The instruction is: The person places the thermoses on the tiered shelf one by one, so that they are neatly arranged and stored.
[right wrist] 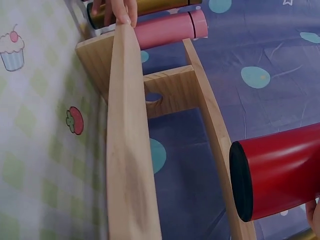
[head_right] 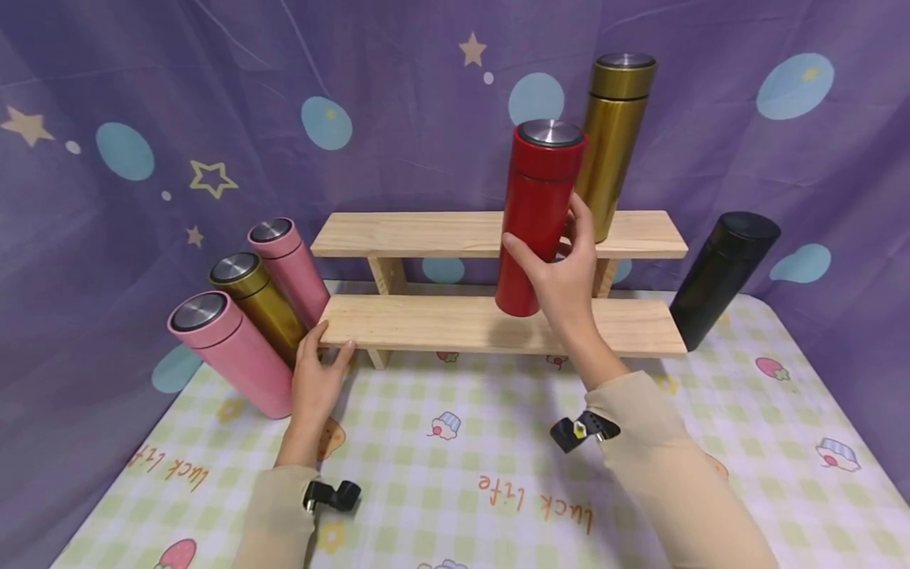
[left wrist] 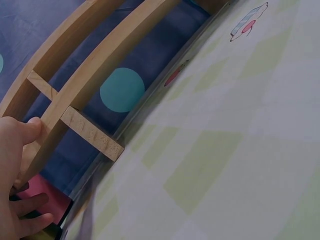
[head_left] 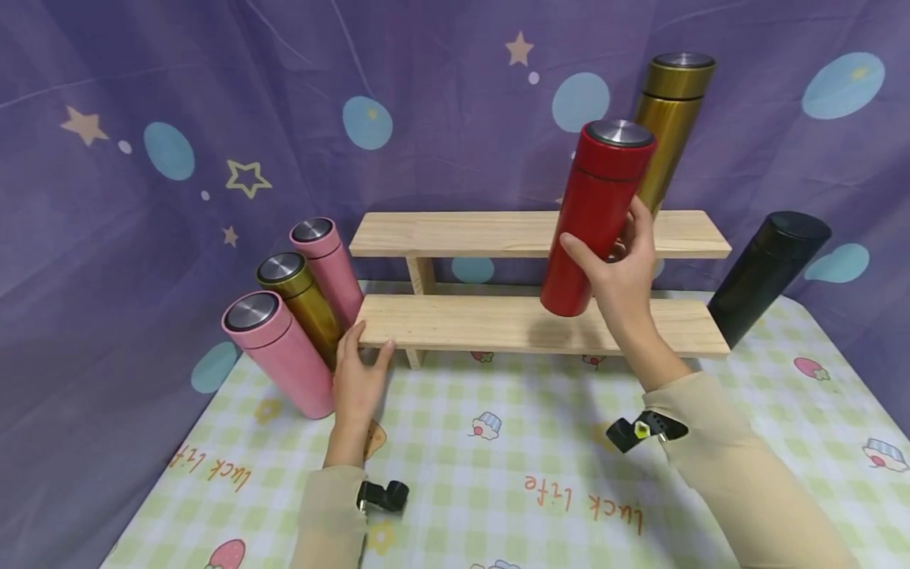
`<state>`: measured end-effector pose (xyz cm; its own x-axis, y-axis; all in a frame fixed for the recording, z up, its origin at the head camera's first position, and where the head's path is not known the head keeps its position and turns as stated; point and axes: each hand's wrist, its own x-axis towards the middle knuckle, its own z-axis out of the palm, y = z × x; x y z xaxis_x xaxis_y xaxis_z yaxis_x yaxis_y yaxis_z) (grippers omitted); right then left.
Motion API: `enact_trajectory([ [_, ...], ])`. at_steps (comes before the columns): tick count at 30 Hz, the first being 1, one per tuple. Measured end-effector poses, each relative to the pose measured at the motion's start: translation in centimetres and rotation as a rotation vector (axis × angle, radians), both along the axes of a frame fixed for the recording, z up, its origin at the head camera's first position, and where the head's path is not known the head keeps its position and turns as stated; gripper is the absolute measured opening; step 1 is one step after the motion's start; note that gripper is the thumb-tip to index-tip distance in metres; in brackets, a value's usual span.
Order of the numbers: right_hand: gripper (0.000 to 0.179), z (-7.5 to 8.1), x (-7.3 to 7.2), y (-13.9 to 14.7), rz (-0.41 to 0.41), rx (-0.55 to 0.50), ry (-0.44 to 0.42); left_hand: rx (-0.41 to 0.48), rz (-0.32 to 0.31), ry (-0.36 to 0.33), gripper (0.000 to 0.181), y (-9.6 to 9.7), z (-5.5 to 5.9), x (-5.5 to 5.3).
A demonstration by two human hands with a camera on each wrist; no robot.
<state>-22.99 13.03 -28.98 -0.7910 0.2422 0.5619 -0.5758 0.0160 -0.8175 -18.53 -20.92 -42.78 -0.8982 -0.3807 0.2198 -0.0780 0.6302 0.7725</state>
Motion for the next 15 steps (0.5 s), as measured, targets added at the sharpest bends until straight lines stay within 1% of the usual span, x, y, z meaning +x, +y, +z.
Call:
enact_trajectory([
  [6, 0.074, 1.0, -0.8, -0.2, 0.014, 0.026, -0.042, -0.003, 0.003, -0.005, 0.070, 0.0, 0.0, 0.0],
  [9, 0.074, 1.4, -1.2, -0.3, 0.019, 0.030, -0.038, 0.000, 0.003, -0.007, 0.070, 0.0, 0.1, 0.1],
  [15, 0.074, 2.2, -2.3, -0.6, 0.018, 0.032, 0.001, 0.005, 0.004, -0.010, 0.070, 0.0, 0.1, 0.0],
])
